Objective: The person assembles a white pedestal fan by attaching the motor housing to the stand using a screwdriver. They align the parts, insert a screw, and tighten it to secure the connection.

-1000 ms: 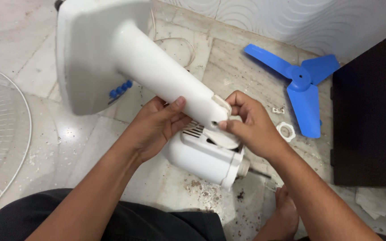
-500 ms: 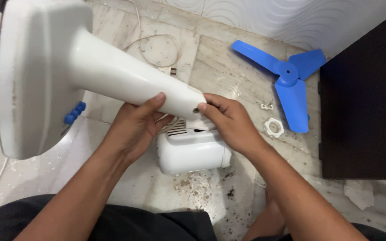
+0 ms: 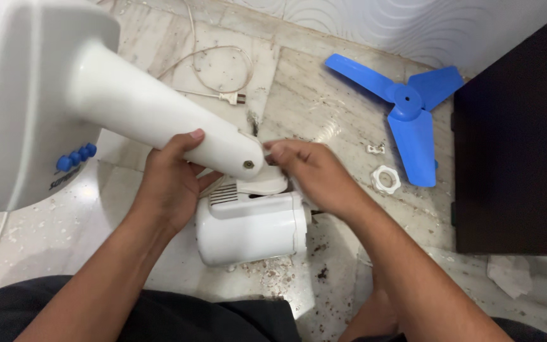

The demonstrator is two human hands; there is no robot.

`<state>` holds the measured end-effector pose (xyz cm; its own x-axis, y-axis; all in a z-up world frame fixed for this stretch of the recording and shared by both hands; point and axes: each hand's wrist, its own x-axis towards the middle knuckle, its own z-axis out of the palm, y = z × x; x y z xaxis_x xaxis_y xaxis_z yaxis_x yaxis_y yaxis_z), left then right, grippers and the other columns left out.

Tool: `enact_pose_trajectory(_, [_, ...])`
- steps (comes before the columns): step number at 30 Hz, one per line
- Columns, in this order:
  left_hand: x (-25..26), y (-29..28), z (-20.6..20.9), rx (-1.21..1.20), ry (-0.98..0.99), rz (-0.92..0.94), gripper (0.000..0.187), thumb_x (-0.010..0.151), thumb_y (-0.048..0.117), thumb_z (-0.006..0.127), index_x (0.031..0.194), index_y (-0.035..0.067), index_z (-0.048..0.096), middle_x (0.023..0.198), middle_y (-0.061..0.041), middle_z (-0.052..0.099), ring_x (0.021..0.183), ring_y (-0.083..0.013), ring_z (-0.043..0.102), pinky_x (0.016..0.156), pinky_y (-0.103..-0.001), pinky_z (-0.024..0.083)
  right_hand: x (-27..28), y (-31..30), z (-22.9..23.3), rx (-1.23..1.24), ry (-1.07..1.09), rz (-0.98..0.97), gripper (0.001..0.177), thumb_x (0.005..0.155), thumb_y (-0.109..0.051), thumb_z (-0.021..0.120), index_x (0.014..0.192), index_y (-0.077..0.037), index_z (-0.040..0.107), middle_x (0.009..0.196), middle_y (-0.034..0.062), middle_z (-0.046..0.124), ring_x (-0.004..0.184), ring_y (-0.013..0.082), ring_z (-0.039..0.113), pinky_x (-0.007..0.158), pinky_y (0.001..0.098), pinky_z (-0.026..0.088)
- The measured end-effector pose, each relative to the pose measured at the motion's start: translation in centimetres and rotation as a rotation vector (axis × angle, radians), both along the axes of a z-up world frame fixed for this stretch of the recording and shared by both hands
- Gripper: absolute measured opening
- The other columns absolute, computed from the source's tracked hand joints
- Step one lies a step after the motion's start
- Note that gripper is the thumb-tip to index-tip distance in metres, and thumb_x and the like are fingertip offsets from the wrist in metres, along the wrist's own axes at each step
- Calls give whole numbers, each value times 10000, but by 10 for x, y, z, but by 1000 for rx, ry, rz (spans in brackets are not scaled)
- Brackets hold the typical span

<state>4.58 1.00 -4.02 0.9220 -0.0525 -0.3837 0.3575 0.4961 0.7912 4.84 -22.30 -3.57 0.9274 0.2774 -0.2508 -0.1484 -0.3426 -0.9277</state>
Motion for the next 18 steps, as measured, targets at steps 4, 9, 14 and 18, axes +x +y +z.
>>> enact_pose_trajectory(4, [0,2,1,-46,70,16,540,840,370,599,1296,98,504,1262,-86,623,1188,-235,602,1072,-599,401,14,-32,-10,-91,29,-146,373,1002,-275,558,1252,-45,711,1068,71,785,948,148,737,855,289,582])
enact_pose_trajectory(9, [0,3,1,-9,104,48,572,836,427,581,1311,124,484,1307,-74,601,1229,-219,598,1085,-623,365,11,-42,-31,-315,9,-205,306,936,-151,673,1211,-46,759,1050,123,792,908,194,735,820,330,584])
enact_pose_trajectory(14, [4,0,-4,47,132,90,602,818,462,595,1309,130,489,1307,-67,599,1238,-224,595,1064,-618,356,3,-23,-46,-417,-229,-33,383,885,-73,691,1268,-95,682,1274,94,707,932,246,737,843,329,590])
enact_pose_trajectory(18, [5,1,-8,45,105,88,587,826,462,609,1296,131,492,1264,-55,602,1211,-213,586,1035,-586,393,10,-12,-54,-344,-349,39,498,875,32,625,1358,-89,616,1494,136,527,1207,283,655,943,336,563])
